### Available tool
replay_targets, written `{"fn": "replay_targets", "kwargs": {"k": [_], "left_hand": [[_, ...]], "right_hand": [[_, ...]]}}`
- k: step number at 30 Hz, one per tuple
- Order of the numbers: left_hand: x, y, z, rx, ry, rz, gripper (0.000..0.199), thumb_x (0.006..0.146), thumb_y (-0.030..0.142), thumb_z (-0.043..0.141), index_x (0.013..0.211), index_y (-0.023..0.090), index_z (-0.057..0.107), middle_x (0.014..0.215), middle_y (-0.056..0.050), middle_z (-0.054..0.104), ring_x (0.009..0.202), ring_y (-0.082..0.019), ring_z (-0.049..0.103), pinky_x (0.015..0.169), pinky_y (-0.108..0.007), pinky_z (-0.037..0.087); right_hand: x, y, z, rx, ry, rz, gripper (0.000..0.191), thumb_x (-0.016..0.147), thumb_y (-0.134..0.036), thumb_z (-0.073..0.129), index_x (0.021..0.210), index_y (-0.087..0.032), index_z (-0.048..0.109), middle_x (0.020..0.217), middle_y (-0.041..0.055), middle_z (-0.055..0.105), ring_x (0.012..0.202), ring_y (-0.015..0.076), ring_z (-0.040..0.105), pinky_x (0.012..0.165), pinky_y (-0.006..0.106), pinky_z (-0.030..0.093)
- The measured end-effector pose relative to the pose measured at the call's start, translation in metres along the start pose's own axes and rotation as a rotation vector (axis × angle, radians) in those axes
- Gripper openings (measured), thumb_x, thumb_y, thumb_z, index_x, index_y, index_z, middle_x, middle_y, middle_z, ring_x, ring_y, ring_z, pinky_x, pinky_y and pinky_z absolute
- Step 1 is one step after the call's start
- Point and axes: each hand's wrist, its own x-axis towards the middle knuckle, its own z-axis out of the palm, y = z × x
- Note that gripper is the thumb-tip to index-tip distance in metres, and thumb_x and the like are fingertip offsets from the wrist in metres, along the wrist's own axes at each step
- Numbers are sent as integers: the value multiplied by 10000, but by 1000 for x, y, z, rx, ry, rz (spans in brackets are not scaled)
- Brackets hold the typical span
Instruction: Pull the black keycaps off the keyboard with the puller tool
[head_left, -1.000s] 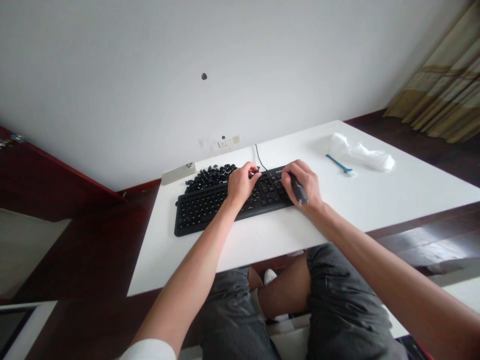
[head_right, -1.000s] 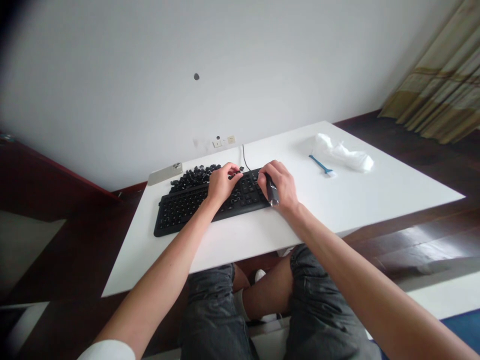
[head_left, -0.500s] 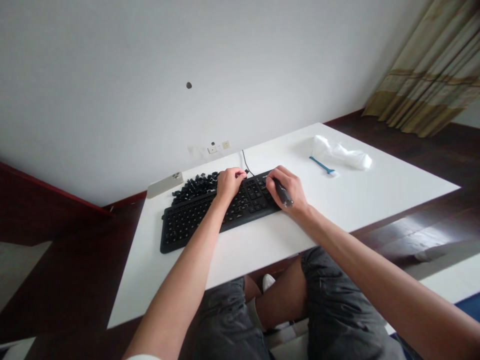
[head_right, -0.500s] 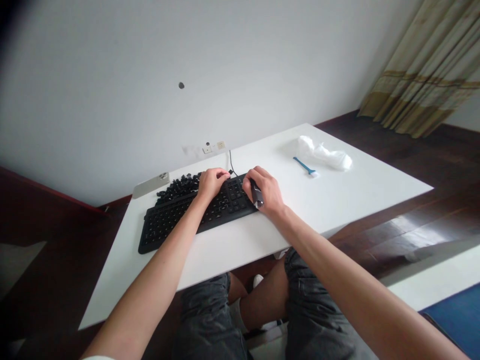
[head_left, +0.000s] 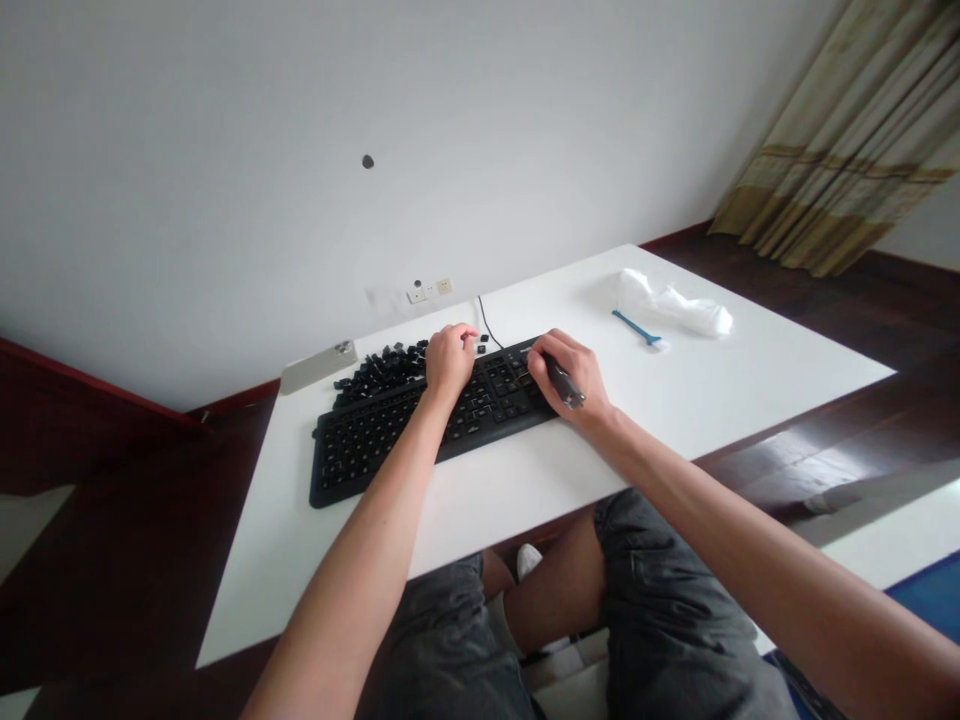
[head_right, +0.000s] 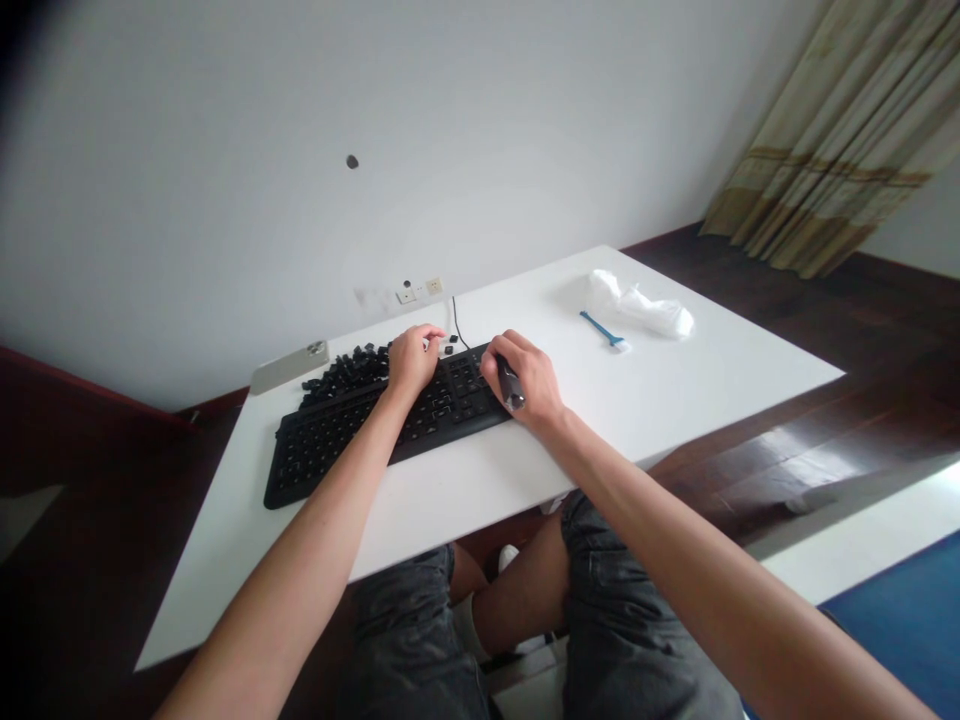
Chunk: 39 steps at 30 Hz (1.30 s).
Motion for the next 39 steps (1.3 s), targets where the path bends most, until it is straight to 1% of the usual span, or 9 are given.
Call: {"fn": "replay_targets", "kwargs": {"k": [6,8,10,14,16,19,25,31,39], "left_hand": [[-2,2,-3,18,14,24,376,929,35,507,978,239,818,1071,-58,791,993,-256,685,907,-358,521],[-4,3,-8,21,-4,34,387,903,15,510,935,239,824,1043,-59,784,986,-256,679,914,-362,524],[-8,6,-17,-6,-14,70,388,896,12,523,980,236,828,1065,-58,773,962,-236,678,927,-353,528],[-28,10,-42,-123,-114,227,304,967,111,585,1106,257,812,1115,-36,753,881,-178,678,892,-309,544],[-40,11,-53,-137,-171,265,210,990,190,639,1087,260,811,1061,-33,747,879,-178,682,867,-304,547],[-51,12,-60,-101,-187,296,139,959,291,750,1081,250,802,1002,-38,724,924,-207,686,863,-321,542],[-53,27,-54,19,-249,425,312,866,464,857,1065,233,792,1055,-64,702,1028,-272,667,950,-396,535],[-57,35,-41,33,-260,421,164,928,378,791,978,222,791,1002,-58,699,1003,-261,667,932,-385,538],[-53,31,-36,-83,-307,387,158,935,361,791,970,207,784,958,-45,711,929,-237,669,850,-355,527]], "right_hand": [[0,0,1,-18,27,2,213,1043,-297,510,840,-246,552,835,46,611,723,198,578,690,365,450],[0,-1,1,-12,37,-3,219,1044,-290,509,836,-243,554,829,46,608,721,196,577,686,361,449],[0,-1,1,-5,60,-2,223,1043,-278,512,828,-239,555,820,44,605,710,191,573,678,357,447],[1,0,3,-16,91,12,254,1049,-290,515,807,-236,567,811,47,618,699,192,580,672,358,452],[0,1,4,-31,87,12,283,1056,-318,516,790,-237,571,794,46,620,686,192,580,662,359,450],[-1,3,4,-47,75,9,311,1067,-348,520,783,-234,576,782,41,611,671,184,572,654,353,442],[1,3,4,-64,-13,-20,307,1074,-363,529,809,-226,601,839,54,623,727,191,581,700,354,459],[6,6,4,-238,-142,-75,346,1068,-339,508,746,-232,577,780,80,630,802,245,551,807,399,468],[3,7,1,-296,-200,-51,392,1049,-344,502,672,-242,481,741,77,602,762,237,514,741,375,426]]}}
